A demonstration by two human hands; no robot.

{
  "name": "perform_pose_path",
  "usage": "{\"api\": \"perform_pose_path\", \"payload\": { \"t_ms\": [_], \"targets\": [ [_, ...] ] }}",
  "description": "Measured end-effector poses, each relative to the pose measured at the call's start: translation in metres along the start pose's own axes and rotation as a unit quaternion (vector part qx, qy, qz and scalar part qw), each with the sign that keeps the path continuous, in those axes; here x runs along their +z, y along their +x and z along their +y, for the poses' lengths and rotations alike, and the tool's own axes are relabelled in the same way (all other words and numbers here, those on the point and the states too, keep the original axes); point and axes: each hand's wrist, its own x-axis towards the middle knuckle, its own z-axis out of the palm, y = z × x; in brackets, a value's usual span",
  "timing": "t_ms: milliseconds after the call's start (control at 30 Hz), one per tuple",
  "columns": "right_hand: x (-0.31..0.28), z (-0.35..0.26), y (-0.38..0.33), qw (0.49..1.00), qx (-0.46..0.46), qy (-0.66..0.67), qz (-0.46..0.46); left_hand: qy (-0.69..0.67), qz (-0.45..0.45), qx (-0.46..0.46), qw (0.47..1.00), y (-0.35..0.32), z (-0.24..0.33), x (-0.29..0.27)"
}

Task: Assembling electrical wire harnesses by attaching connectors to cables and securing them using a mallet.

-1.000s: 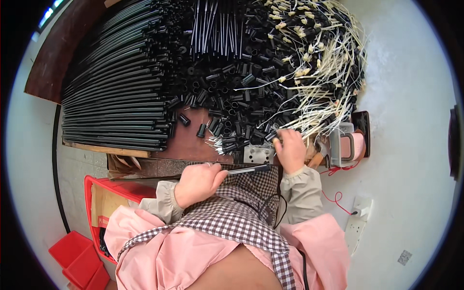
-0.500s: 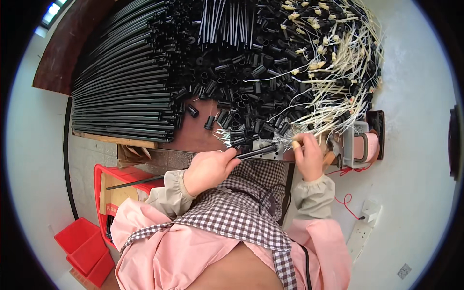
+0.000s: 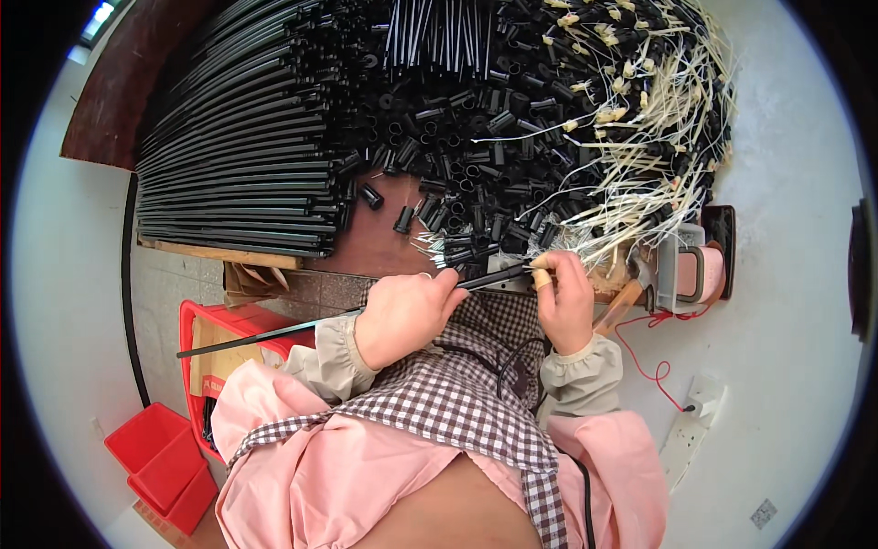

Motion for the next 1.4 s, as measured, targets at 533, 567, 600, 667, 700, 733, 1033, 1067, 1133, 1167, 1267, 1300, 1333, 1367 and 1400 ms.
{"api": "perform_pose_path", "payload": {
  "t_ms": [533, 567, 600, 667, 700, 733, 1033, 1067, 1133, 1167, 1267, 1300, 1333, 1367, 1400],
  "targets": [
    [-0.024, -0.001, -0.011, 0.988, 0.052, -0.108, 0.094, -0.008, 0.023, 0.009, 1.0, -0.003, 0.002, 0.006],
    [-0.038, 0.008, -0.022, 0.975, 0.05, -0.174, 0.13, -0.008, 0.026, 0.006, 1.0, -0.005, 0.001, 0.009],
    [-0.053, 0.018, -0.032, 0.956, 0.047, -0.238, 0.165, -0.016, 0.035, 0.001, 0.999, -0.006, 0.001, 0.014],
    [-0.068, 0.04, -0.063, 0.854, 0.217, -0.463, 0.097, -0.027, 0.043, 0.0, 0.999, -0.011, 0.001, 0.021],
    [-0.064, 0.047, -0.071, 0.853, 0.22, -0.464, 0.098, -0.027, 0.041, 0.003, 0.999, -0.013, -0.001, 0.022],
    [-0.061, 0.054, -0.076, 0.907, 0.279, -0.28, 0.143, -0.017, 0.048, 0.008, 0.999, -0.012, -0.003, 0.025],
    [-0.047, -0.024, -0.072, 0.924, 0.289, 0.25, -0.024, 0.019, 0.053, 0.062, 0.997, -0.004, -0.01, 0.013],
    [-0.049, -0.027, -0.067, 0.947, 0.262, 0.18, -0.039, 0.026, 0.042, 0.064, 0.997, -0.004, -0.01, 0.01],
    [-0.053, -0.031, -0.057, 0.976, 0.204, 0.038, -0.07, 0.019, 0.047, 0.069, 0.996, -0.003, -0.01, 0.008],
    [-0.056, -0.031, -0.051, 0.982, 0.17, -0.033, -0.08, 0.016, 0.056, 0.078, 0.995, 0.001, -0.009, 0.006],
    [-0.063, -0.028, -0.042, 0.96, 0.067, -0.248, -0.109, 0.019, 0.053, 0.086, 0.995, 0.003, -0.008, 0.004],
    [-0.066, -0.026, -0.045, 0.96, 0.067, -0.249, -0.106, 0.023, 0.04, 0.082, 0.996, 0.002, -0.008, 0.004],
    [-0.07, -0.023, -0.051, 0.98, 0.155, -0.116, -0.057, 0.027, 0.029, 0.072, 0.997, 0.0, -0.009, 0.006],
    [-0.075, -0.019, -0.057, 0.971, 0.239, 0.02, -0.008, 0.027, 0.03, 0.067, 0.997, 0.001, -0.01, 0.008],
    [-0.079, -0.019, -0.064, 0.934, 0.319, 0.153, 0.049, 0.023, 0.018, 0.072, 0.997, 0.003, -0.015, 0.01]
  ]
}}
